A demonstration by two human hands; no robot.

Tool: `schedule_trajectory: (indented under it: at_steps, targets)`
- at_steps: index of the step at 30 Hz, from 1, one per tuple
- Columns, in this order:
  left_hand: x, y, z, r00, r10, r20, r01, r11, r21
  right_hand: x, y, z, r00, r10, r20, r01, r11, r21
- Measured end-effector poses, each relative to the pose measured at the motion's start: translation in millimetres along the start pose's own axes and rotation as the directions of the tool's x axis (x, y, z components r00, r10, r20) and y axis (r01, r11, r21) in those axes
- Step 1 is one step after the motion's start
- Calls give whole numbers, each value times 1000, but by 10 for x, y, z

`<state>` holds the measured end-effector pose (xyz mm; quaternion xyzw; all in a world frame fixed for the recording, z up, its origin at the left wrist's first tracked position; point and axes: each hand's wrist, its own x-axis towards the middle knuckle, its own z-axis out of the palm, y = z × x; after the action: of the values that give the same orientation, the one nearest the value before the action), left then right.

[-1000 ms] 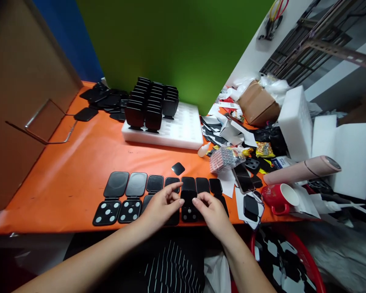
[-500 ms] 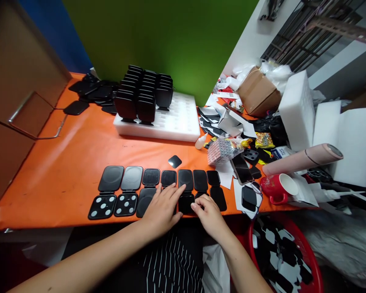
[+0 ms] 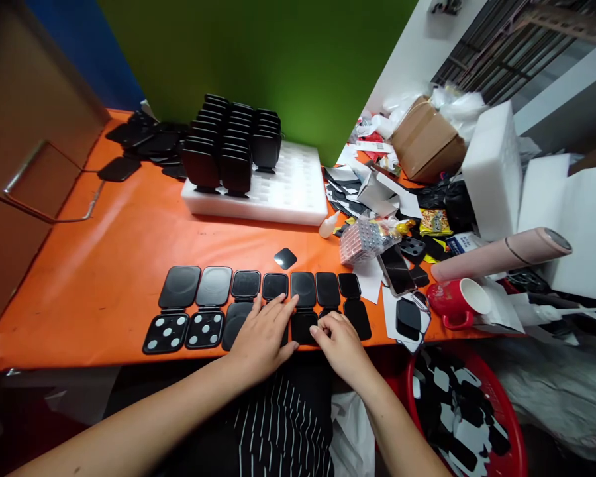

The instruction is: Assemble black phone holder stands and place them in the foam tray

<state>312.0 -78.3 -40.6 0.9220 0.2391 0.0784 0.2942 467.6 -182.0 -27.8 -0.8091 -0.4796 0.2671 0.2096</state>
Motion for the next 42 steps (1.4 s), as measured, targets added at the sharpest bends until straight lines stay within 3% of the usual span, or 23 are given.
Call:
schedule_trajectory:
  at_steps: [11, 33, 38, 42]
  targets:
    - [1, -31, 35, 1000, 18, -2, -18, 1000, 5, 42, -52, 5, 1000, 3, -8, -4, 991, -131]
    - [6, 11, -43, 1000, 23, 11, -23, 1000, 0, 60, -54, 23, 1000, -23, 0, 22, 972, -235]
    - [5, -1, -37, 1000, 22, 8, -22, 1000, 2, 21, -78, -24, 996, 5, -94, -37, 939, -341]
    - [-31, -1, -49, 998, 54, -29, -54, 999, 5, -76, -22, -111, 985, 53, -161, -92, 966, -241]
